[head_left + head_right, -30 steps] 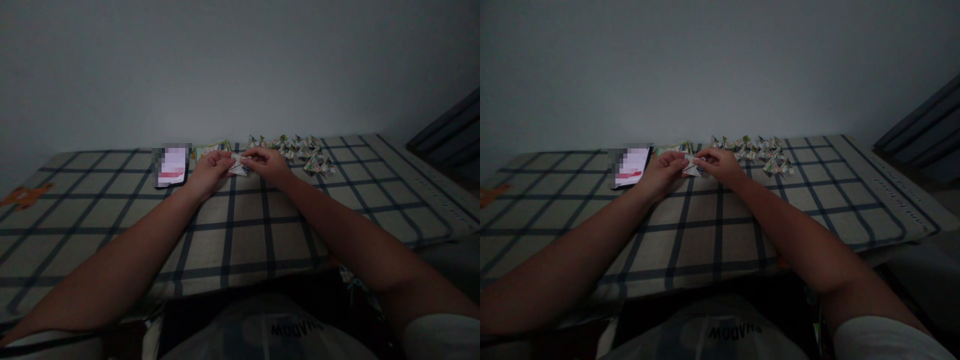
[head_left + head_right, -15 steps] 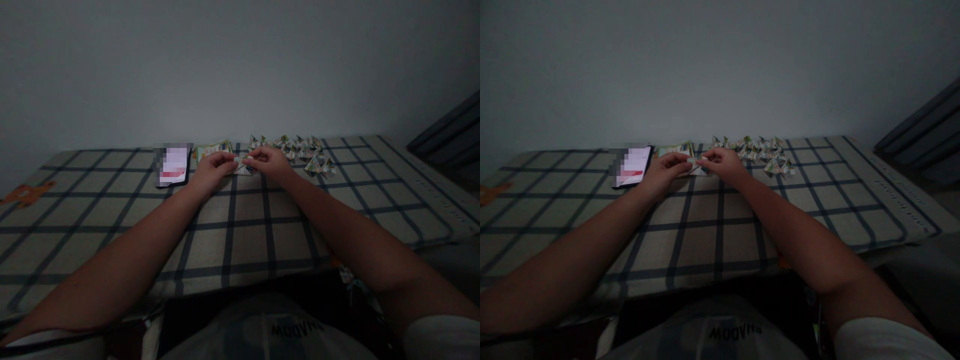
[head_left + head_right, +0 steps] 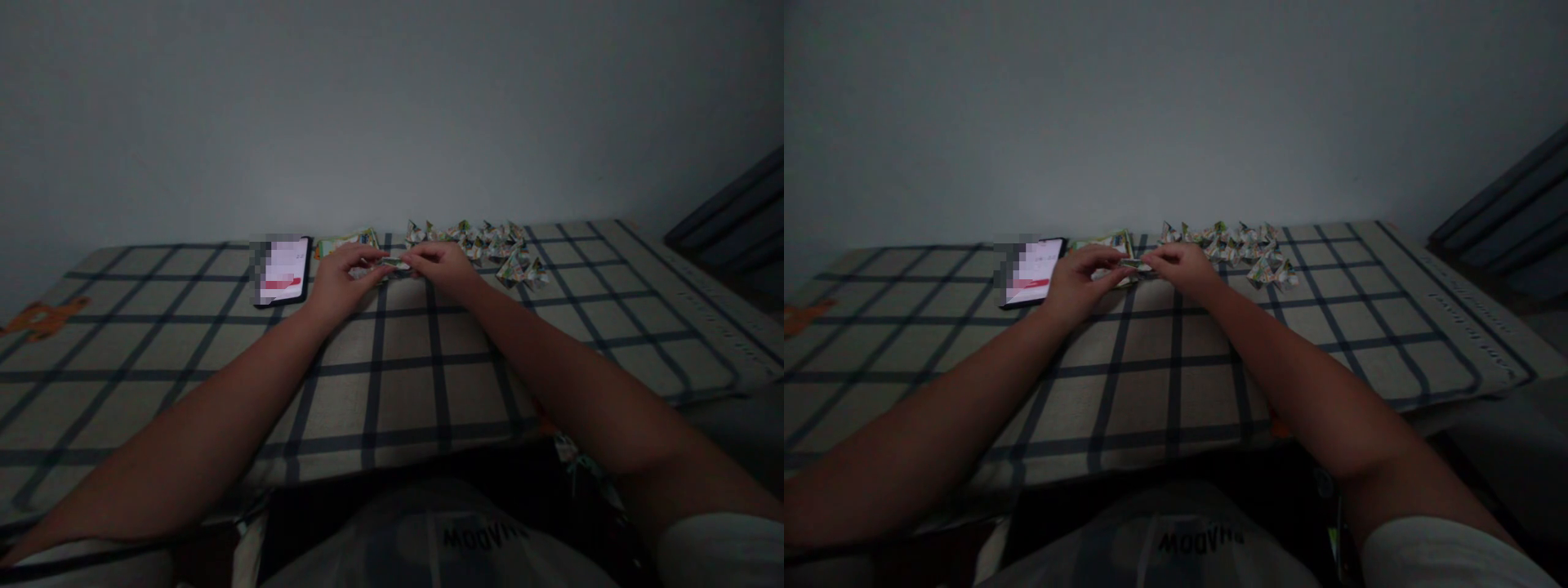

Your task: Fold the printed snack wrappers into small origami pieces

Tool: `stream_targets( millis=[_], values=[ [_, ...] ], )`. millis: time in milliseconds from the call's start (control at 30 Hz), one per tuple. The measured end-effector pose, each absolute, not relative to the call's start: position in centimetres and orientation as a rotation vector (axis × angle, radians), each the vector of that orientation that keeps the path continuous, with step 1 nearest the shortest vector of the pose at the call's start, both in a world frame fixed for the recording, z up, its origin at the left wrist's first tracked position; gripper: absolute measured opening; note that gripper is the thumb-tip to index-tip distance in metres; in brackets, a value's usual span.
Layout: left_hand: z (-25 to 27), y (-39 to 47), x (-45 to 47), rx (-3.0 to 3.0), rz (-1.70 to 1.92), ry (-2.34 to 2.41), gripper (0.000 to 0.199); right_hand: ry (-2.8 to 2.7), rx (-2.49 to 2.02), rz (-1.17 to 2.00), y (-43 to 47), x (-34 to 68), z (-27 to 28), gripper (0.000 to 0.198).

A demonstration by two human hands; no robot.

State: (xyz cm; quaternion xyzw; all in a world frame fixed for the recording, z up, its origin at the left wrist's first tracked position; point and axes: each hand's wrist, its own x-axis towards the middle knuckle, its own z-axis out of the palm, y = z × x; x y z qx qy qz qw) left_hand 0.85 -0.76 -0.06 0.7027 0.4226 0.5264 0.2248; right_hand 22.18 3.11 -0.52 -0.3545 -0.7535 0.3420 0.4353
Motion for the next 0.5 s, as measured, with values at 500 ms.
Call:
stream_targets(
  millis=[500],
  values=[
    [-0.9,-0.2,0.7,1.832,1.339,0.993,0.062,-1.824,-0.895,0.920,3.4,22.1,-1.0,0.033]
  ],
)
